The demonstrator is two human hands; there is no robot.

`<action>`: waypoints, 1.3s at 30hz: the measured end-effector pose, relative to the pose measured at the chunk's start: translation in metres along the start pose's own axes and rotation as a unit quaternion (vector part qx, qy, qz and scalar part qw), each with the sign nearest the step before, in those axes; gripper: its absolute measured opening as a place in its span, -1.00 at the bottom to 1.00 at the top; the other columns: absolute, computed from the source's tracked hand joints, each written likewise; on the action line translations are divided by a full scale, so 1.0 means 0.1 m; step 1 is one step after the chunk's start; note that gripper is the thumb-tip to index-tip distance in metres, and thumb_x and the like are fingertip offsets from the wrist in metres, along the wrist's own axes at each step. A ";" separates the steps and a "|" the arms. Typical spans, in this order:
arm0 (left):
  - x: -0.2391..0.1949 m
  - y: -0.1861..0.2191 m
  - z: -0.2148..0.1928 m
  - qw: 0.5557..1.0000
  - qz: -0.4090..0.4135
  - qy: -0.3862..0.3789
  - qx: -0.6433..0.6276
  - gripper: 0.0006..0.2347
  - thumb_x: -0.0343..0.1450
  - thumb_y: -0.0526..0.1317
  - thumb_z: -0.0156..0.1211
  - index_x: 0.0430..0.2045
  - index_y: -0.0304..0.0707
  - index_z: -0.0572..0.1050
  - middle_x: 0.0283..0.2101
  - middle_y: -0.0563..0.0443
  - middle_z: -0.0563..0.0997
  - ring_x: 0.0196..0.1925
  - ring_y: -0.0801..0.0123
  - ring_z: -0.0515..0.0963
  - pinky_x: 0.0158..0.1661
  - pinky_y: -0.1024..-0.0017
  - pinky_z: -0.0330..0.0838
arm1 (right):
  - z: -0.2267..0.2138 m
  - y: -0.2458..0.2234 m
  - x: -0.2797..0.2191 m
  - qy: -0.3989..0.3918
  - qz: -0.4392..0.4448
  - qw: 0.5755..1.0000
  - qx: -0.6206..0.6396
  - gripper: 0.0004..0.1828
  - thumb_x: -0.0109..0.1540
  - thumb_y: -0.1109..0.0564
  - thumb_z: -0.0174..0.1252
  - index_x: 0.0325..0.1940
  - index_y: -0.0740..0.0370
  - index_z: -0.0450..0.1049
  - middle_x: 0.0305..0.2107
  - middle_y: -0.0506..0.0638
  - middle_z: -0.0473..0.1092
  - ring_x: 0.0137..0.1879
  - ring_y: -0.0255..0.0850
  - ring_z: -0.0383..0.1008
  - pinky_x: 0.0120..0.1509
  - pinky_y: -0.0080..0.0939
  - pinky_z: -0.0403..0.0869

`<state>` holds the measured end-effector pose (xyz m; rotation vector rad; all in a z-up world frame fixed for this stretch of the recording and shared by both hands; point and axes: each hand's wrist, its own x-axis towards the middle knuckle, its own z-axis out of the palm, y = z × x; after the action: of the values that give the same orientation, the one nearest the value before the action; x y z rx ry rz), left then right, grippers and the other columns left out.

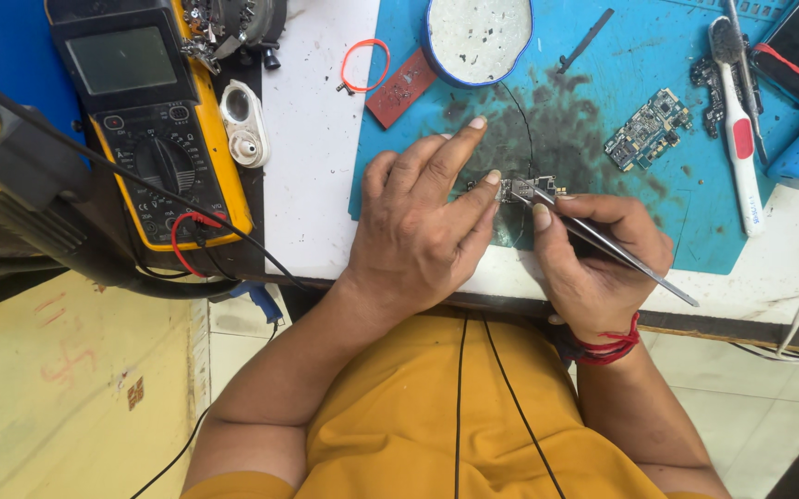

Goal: The person uses a multimeter probe to test points on a small circuit board held with tweezers. They then apply a liquid from a yellow bottle and scrub the board with a toothbrush, repeating the application and scrubbing. Finally, they use tweezers to adjust components on the board.

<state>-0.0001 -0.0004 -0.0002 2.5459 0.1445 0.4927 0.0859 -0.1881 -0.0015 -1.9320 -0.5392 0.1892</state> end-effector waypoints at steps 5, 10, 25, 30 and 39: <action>-0.01 0.00 0.00 1.000 0.001 0.001 0.001 -0.79 0.48 -0.17 0.37 -0.04 -0.18 0.67 0.38 -0.13 0.39 0.31 0.16 0.38 0.24 0.20 0.14 | 0.00 0.00 -0.01 -0.004 -0.005 1.000 0.007 -0.84 0.38 0.35 0.37 -0.10 0.41 0.48 -0.27 0.05 0.57 -0.20 -0.41 0.57 -0.10 -0.47 0.52; 0.01 0.00 0.00 1.000 -0.001 0.000 0.003 -0.79 0.48 -0.17 0.37 -0.05 -0.18 0.68 0.37 -0.12 0.40 0.30 0.16 0.38 0.23 0.19 0.14 | 0.00 0.00 0.00 -0.004 -0.009 1.000 -0.006 -0.84 0.37 0.35 0.38 -0.11 0.41 0.48 -0.28 0.04 0.57 -0.22 -0.42 0.56 -0.11 -0.47 0.51; 0.00 0.00 0.00 1.000 0.001 0.002 0.002 -0.80 0.48 -0.18 0.37 -0.05 -0.18 0.68 0.38 -0.14 0.40 0.30 0.16 0.38 0.23 0.20 0.14 | 0.00 0.00 0.00 -0.005 -0.012 1.000 -0.009 -0.84 0.37 0.35 0.37 -0.11 0.41 0.48 -0.29 0.04 0.57 -0.22 -0.42 0.56 -0.10 -0.47 0.51; 0.00 0.00 0.00 1.000 0.003 0.002 0.000 -0.79 0.48 -0.18 0.36 -0.05 -0.18 0.68 0.38 -0.15 0.40 0.30 0.16 0.38 0.23 0.20 0.15 | 0.00 0.00 0.00 -0.004 -0.011 1.000 0.000 -0.84 0.37 0.34 0.37 -0.11 0.40 0.48 -0.28 0.05 0.57 -0.21 -0.41 0.57 -0.09 -0.47 0.52; 0.00 0.00 0.00 1.000 0.001 0.003 0.000 -0.80 0.48 -0.18 0.37 -0.06 -0.19 0.68 0.37 -0.13 0.40 0.30 0.16 0.38 0.23 0.20 0.15 | 0.00 0.00 0.01 0.000 -0.004 1.000 -0.017 -0.83 0.36 0.33 0.38 -0.08 0.39 0.49 -0.31 0.04 0.57 -0.26 -0.42 0.55 -0.15 -0.48 0.49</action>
<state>0.0000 -0.0006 0.0000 2.5453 0.1428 0.5004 0.0863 -0.1878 -0.0009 -1.9626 -0.5524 0.1754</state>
